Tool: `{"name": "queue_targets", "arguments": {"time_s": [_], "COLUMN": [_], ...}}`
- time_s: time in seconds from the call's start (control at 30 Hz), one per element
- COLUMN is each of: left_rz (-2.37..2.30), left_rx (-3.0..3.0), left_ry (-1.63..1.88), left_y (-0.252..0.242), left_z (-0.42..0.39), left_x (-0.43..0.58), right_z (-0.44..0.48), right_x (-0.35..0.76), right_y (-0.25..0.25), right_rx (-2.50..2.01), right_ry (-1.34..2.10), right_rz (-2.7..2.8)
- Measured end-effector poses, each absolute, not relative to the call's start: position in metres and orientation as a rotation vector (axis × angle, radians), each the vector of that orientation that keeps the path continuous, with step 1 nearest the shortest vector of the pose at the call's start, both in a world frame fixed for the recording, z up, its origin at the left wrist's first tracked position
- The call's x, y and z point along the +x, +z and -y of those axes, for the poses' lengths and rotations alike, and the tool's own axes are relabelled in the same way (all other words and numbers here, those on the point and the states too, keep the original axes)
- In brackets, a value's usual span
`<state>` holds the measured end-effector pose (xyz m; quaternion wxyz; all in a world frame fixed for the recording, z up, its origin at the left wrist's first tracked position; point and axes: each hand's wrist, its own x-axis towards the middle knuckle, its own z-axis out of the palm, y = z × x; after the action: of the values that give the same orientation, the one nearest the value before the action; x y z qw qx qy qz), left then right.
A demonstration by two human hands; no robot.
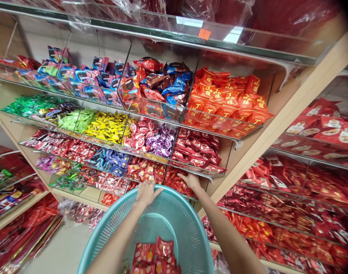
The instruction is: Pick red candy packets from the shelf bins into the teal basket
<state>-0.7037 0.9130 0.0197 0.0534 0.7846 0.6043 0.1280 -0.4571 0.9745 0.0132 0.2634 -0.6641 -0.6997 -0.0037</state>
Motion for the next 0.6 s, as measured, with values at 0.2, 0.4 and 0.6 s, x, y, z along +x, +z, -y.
{"name": "queue_targets", "arguments": {"time_s": [0.2, 0.4, 0.6], "left_rz": [-1.838, -1.841, -1.834], "left_rx": [2.389, 2.382, 2.365], "left_ry": [0.396, 0.378, 0.393], "left_y": [0.018, 0.018, 0.020], "left_z": [-0.913, -0.913, -0.912], "left_x": [-0.704, -0.704, -0.704], "right_z": [-0.968, -0.950, -0.967], "right_x": [-0.451, -0.455, -0.464], "right_y": [0.003, -0.005, 0.020], "right_rx": [-1.826, -1.998, -1.965], "right_ry": [0.029, -0.003, 0.077], "right_rz": [1.875, 1.797, 1.928]}}
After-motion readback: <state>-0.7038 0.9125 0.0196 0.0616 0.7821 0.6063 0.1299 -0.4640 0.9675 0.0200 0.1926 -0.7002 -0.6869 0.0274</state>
